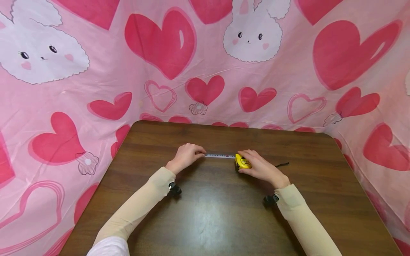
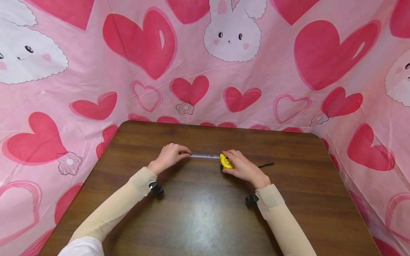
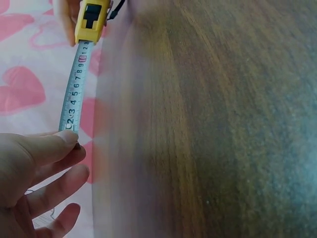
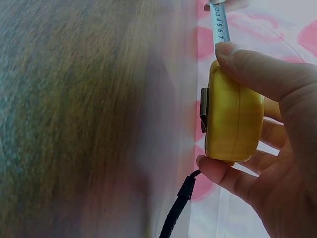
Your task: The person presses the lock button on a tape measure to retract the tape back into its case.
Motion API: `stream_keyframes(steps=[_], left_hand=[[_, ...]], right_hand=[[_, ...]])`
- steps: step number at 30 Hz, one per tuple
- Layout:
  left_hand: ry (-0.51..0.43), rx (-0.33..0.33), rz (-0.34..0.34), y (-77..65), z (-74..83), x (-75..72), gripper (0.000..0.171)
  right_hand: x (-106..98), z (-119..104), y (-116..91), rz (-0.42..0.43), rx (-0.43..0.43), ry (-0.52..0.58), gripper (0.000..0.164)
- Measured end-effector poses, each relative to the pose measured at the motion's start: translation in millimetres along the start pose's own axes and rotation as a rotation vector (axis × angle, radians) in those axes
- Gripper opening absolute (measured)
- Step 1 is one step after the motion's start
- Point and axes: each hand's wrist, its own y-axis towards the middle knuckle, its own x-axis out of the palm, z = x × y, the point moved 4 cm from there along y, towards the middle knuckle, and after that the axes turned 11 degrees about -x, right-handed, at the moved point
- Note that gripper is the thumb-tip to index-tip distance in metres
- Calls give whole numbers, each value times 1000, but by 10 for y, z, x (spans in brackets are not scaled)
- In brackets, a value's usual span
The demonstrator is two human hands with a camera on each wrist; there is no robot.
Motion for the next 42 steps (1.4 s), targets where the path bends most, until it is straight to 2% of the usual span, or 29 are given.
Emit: stream_keyframes(steps=[29, 42], left_hand=[[4, 14, -2, 26, 80, 60, 16], [-9, 23, -18, 46, 130, 109, 17]], right_hand=[[46, -58, 73, 11, -58, -35, 75], [67, -91, 106, 2, -40, -12, 76]])
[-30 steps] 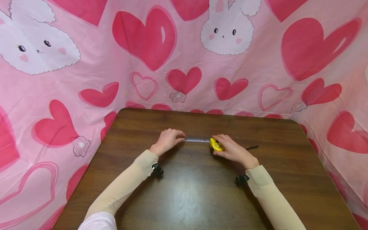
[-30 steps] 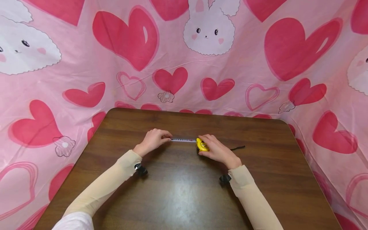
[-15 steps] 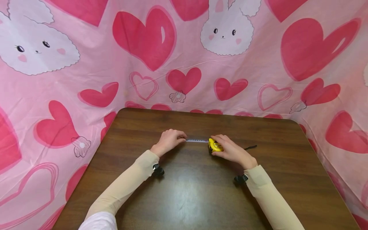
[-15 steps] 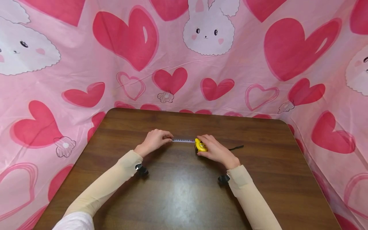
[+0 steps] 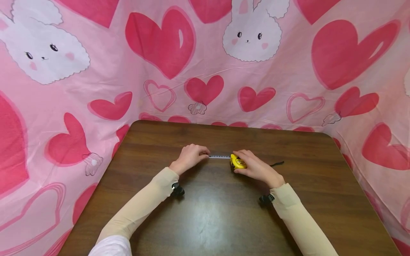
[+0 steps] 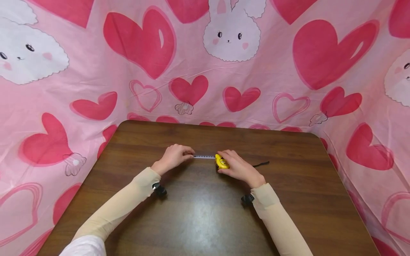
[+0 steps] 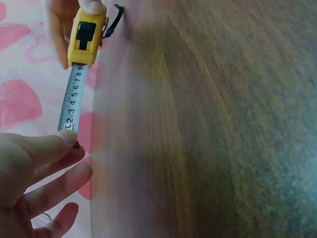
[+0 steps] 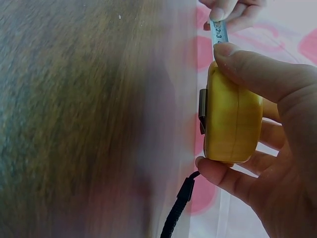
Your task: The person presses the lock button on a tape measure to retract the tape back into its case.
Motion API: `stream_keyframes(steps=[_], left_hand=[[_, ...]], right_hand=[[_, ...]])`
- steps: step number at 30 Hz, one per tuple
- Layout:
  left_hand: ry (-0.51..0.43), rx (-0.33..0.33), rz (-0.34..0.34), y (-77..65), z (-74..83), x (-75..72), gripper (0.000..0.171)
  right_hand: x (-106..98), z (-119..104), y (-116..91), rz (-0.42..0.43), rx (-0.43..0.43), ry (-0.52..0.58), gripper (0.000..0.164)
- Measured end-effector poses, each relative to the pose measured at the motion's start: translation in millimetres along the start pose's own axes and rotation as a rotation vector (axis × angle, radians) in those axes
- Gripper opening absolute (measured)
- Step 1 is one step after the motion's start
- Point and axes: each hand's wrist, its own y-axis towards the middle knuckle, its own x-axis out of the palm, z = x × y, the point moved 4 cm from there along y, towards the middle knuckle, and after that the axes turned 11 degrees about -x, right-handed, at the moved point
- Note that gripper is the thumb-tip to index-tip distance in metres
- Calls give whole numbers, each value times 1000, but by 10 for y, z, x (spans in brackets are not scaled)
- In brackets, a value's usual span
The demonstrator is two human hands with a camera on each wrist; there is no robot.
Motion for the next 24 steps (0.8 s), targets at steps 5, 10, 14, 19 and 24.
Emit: stream_keyframes(steps=[5, 10, 14, 19, 24], left_hand=[[13, -1, 1, 13, 10, 8, 16], [14, 2, -6, 19, 21, 9, 16], [24, 9, -1, 19, 27, 2, 16], [40, 14, 10, 17, 32, -6, 15], [42, 15, 9, 25, 40, -4, 15]], right_hand=[[2, -15, 25, -7, 10, 11, 75], [9, -11, 40, -12, 16, 21, 74], [8, -12, 44, -17, 18, 19, 74], [5, -25, 53, -25, 26, 19, 74], [4, -42, 62, -35, 37, 26, 75]])
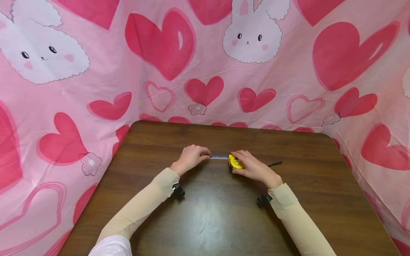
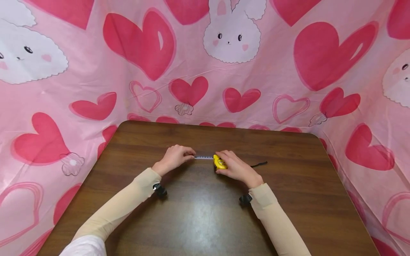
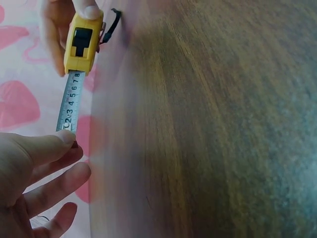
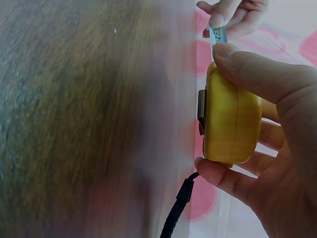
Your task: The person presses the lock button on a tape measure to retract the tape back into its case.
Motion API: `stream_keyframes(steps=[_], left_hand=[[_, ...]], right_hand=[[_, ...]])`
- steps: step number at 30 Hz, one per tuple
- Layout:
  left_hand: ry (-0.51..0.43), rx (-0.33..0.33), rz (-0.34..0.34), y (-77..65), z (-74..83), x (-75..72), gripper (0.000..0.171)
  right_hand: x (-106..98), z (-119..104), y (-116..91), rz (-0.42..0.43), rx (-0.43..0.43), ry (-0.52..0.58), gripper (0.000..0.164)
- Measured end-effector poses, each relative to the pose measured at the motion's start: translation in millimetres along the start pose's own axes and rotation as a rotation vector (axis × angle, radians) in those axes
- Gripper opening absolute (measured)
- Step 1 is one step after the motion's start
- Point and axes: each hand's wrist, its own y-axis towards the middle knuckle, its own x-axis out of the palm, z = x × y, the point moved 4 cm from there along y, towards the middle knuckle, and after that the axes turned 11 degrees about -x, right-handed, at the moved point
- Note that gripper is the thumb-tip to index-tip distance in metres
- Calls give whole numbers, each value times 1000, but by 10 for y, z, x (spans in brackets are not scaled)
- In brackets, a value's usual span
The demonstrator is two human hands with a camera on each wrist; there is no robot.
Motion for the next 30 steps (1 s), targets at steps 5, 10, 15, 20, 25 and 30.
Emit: stream_keyframes(steps=[5, 10, 15, 20, 25, 30], left_hand=[[-18, 3, -13, 2, 19, 18, 16], [-25, 9, -18, 5, 37, 33, 17], [-22, 20, -15, 16, 82, 34, 18], [-15, 33, -22, 26, 133, 44, 18], [-3, 32, -24, 35, 160, 59, 18], [-6, 29, -27, 38, 193, 76, 18]], right_hand=[[22, 1, 12, 1, -8, -6, 75], [31, -11, 34, -2, -13, -14, 74], [27, -27, 51, -1, -14, -18, 74], [31, -39, 53, -1, -19, -13, 74], [45, -48, 60, 2, -25, -2, 74], [52, -67, 73, 7, -40, -3, 73]])
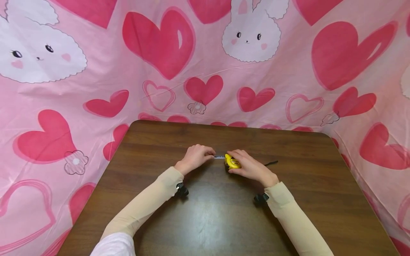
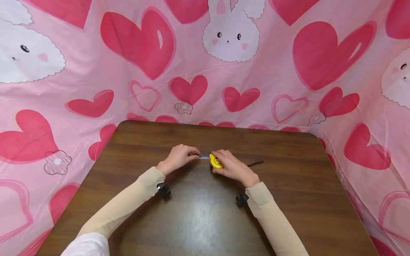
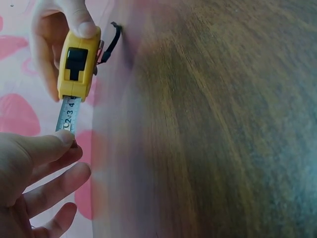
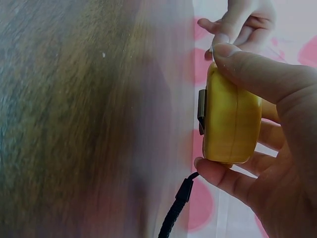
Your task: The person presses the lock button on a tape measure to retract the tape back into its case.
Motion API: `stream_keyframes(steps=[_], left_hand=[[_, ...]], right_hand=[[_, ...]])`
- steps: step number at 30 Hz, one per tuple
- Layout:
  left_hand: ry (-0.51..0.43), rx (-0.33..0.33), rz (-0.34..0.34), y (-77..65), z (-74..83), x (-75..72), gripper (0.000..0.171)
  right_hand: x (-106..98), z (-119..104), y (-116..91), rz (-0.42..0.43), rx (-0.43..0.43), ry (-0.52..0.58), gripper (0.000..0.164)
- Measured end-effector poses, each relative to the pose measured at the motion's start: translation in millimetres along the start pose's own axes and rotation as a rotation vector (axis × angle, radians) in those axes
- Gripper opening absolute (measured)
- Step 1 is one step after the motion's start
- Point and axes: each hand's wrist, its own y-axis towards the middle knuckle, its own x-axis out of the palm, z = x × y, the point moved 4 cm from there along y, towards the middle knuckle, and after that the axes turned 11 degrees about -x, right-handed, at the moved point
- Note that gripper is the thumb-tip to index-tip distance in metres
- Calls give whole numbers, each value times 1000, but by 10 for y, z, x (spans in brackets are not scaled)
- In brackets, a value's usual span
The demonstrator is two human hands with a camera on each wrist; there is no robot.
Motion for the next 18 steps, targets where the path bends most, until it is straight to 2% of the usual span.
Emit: stream_keyframes(steps=[10, 18], left_hand=[[-14, 10, -15, 55, 34, -1, 16], [-8, 29, -18, 66, 81, -2, 17]], right_hand=[[-7, -39, 54, 0, 1, 11, 74], [-11, -70, 63, 9, -31, -10, 74]])
